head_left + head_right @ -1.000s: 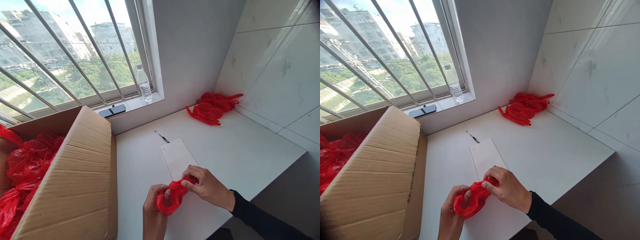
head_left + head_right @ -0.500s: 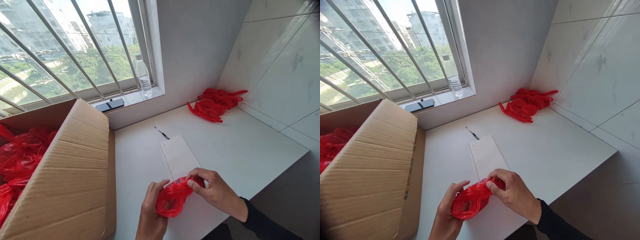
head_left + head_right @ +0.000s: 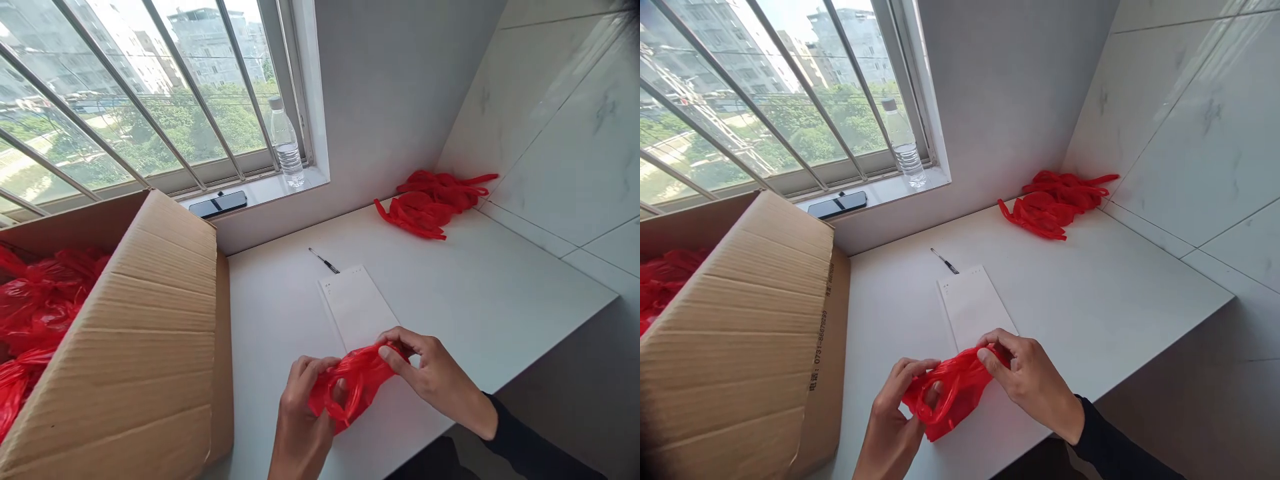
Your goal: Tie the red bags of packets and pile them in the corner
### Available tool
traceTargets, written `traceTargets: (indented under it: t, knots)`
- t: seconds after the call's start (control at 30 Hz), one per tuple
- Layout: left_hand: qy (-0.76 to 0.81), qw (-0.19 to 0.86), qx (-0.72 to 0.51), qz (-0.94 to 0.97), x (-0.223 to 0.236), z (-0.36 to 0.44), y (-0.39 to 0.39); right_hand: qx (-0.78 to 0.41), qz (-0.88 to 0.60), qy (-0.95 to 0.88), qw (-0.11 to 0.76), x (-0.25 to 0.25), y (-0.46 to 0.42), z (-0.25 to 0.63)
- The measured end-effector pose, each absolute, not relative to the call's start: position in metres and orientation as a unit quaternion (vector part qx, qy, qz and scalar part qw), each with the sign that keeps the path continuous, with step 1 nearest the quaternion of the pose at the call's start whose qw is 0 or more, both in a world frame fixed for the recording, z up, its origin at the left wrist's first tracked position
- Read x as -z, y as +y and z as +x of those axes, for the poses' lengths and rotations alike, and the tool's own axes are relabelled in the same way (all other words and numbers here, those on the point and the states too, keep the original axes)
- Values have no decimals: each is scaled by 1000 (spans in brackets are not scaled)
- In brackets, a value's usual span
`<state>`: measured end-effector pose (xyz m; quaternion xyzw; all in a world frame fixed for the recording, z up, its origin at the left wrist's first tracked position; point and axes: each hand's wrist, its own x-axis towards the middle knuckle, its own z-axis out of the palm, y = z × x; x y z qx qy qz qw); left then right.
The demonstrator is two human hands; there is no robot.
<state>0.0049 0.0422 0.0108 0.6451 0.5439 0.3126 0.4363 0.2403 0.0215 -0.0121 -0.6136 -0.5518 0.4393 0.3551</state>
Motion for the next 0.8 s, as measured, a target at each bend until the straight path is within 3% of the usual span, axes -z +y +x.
traceTargets:
  t: [0.17,0.33,0.5,0.67,0.8]
  knots:
    - [573,425,-311,628,-13,-7,47,-468,-609,-477,428,12,16,242]
    - [609,425,-396,540,-13,-15,48,-484,-600,-426,473,9,6,241]
    - [618,271,-462,576,-23,-7,40,-460,-606,-472,446,-6,-8,236]
    - [569,373,-516,520,-36,2,29,-461,-601,-492,430,-9,-15,232]
    - [627,406,-455,485,-45,10,22,-483,-608,-495,389,-5,-12,234]
